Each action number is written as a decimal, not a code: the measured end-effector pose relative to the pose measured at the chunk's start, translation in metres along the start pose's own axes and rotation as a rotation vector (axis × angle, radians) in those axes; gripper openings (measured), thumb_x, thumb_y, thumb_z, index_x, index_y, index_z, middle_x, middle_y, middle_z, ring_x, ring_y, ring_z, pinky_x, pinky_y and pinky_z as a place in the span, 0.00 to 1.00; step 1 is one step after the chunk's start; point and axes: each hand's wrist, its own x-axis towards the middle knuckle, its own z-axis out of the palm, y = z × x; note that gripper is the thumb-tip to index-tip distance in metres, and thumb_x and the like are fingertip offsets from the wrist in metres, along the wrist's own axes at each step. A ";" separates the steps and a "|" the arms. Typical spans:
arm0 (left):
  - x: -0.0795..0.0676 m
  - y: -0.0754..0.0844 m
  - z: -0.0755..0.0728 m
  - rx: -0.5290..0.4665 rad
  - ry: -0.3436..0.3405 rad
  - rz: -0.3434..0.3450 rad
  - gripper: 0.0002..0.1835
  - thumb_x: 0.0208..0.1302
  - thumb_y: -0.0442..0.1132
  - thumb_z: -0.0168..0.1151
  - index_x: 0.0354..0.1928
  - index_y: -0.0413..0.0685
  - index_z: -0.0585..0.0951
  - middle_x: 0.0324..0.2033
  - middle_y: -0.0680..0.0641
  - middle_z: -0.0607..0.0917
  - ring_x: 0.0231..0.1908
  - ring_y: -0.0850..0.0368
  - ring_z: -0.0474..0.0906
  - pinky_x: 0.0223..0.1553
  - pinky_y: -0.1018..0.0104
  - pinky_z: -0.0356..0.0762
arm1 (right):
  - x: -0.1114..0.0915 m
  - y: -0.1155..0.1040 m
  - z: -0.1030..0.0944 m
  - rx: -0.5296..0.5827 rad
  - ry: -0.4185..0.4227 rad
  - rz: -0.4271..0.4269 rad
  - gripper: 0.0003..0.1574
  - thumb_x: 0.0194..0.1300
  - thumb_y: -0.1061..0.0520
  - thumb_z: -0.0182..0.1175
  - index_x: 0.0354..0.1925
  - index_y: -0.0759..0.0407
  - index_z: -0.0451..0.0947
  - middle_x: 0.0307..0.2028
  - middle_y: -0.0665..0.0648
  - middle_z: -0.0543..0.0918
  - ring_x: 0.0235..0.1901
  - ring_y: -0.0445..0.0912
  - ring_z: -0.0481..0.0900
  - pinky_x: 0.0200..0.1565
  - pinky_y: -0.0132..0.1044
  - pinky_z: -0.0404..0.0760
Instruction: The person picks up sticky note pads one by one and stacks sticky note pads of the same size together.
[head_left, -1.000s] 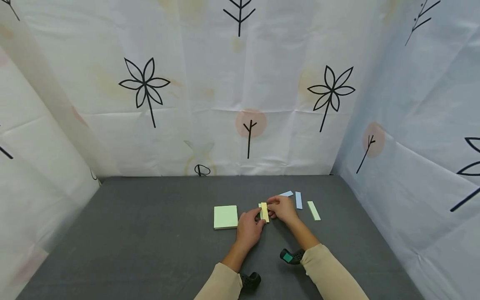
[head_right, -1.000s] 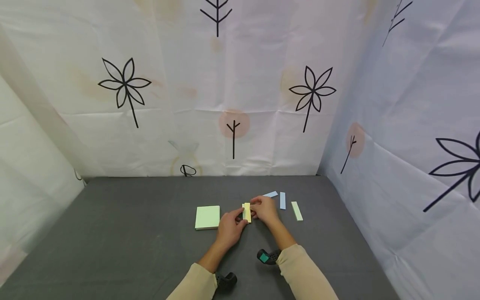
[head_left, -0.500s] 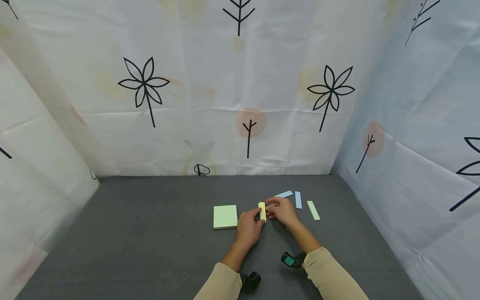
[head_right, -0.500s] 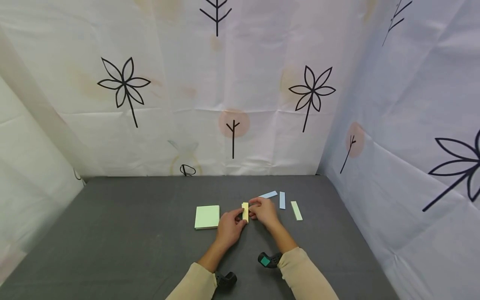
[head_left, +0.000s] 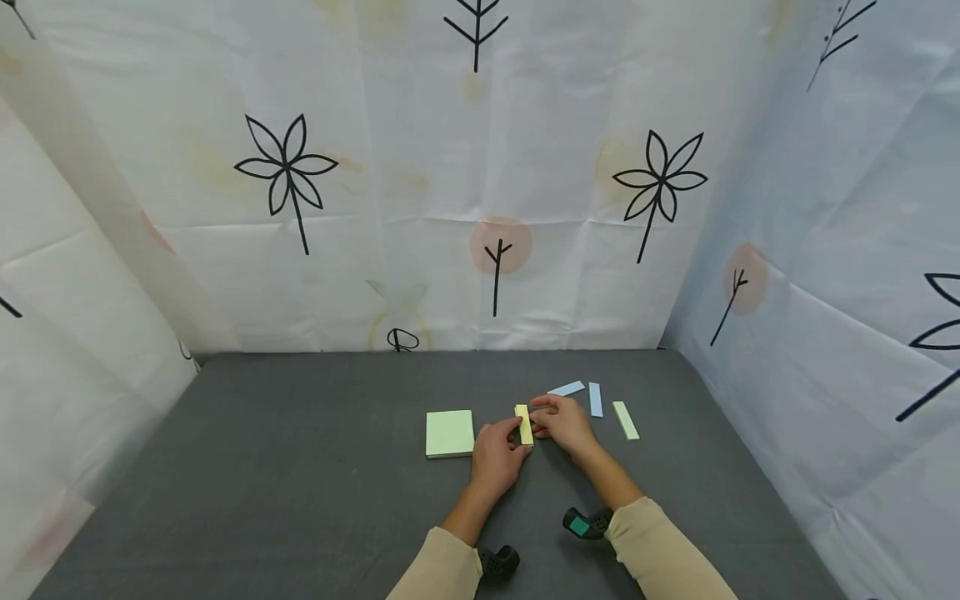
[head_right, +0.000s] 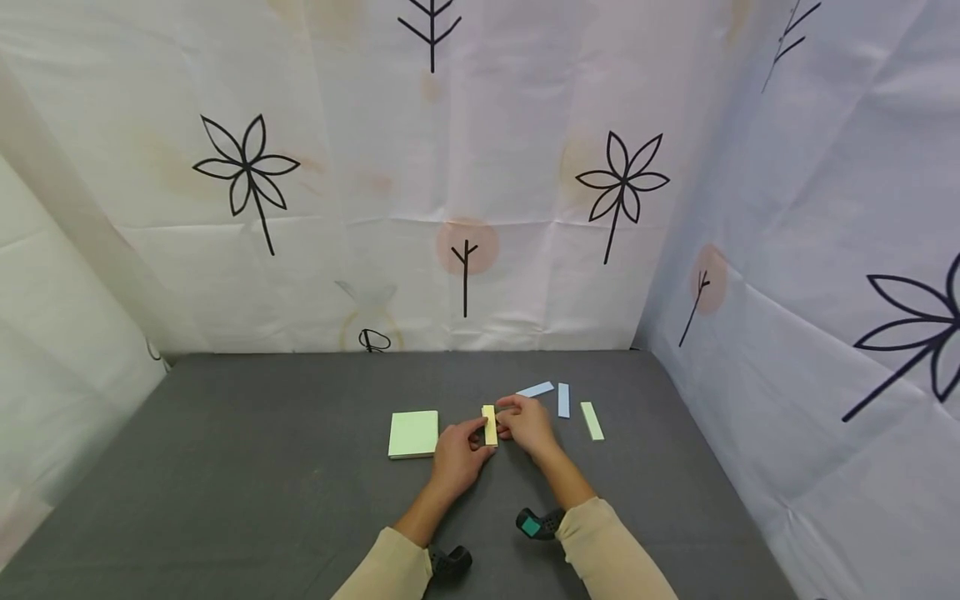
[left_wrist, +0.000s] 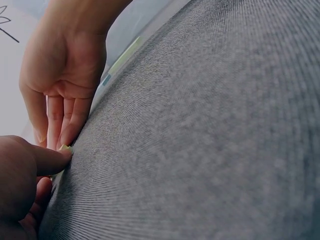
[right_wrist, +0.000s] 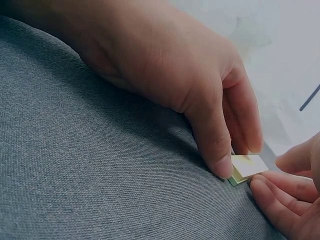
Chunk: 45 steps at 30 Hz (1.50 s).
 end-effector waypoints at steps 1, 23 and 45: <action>0.000 0.000 0.000 0.002 0.001 -0.002 0.24 0.50 0.37 0.76 0.52 0.45 0.84 0.29 0.51 0.82 0.30 0.58 0.74 0.30 0.66 0.73 | 0.000 0.000 0.000 0.003 -0.007 -0.002 0.15 0.65 0.70 0.59 0.50 0.73 0.77 0.35 0.65 0.85 0.30 0.53 0.84 0.32 0.43 0.84; 0.000 -0.002 0.000 -0.036 0.013 -0.038 0.20 0.51 0.33 0.74 0.49 0.44 0.85 0.29 0.51 0.83 0.30 0.57 0.75 0.31 0.66 0.75 | -0.003 -0.001 -0.001 0.023 -0.060 0.005 0.17 0.66 0.71 0.57 0.53 0.73 0.76 0.41 0.66 0.84 0.35 0.54 0.84 0.35 0.43 0.84; 0.003 0.001 0.001 -0.052 0.050 -0.050 0.14 0.55 0.34 0.71 0.45 0.43 0.86 0.25 0.53 0.81 0.27 0.59 0.73 0.29 0.66 0.72 | -0.008 -0.001 -0.002 0.046 -0.049 -0.021 0.17 0.66 0.71 0.57 0.53 0.74 0.75 0.40 0.68 0.84 0.36 0.56 0.85 0.37 0.45 0.84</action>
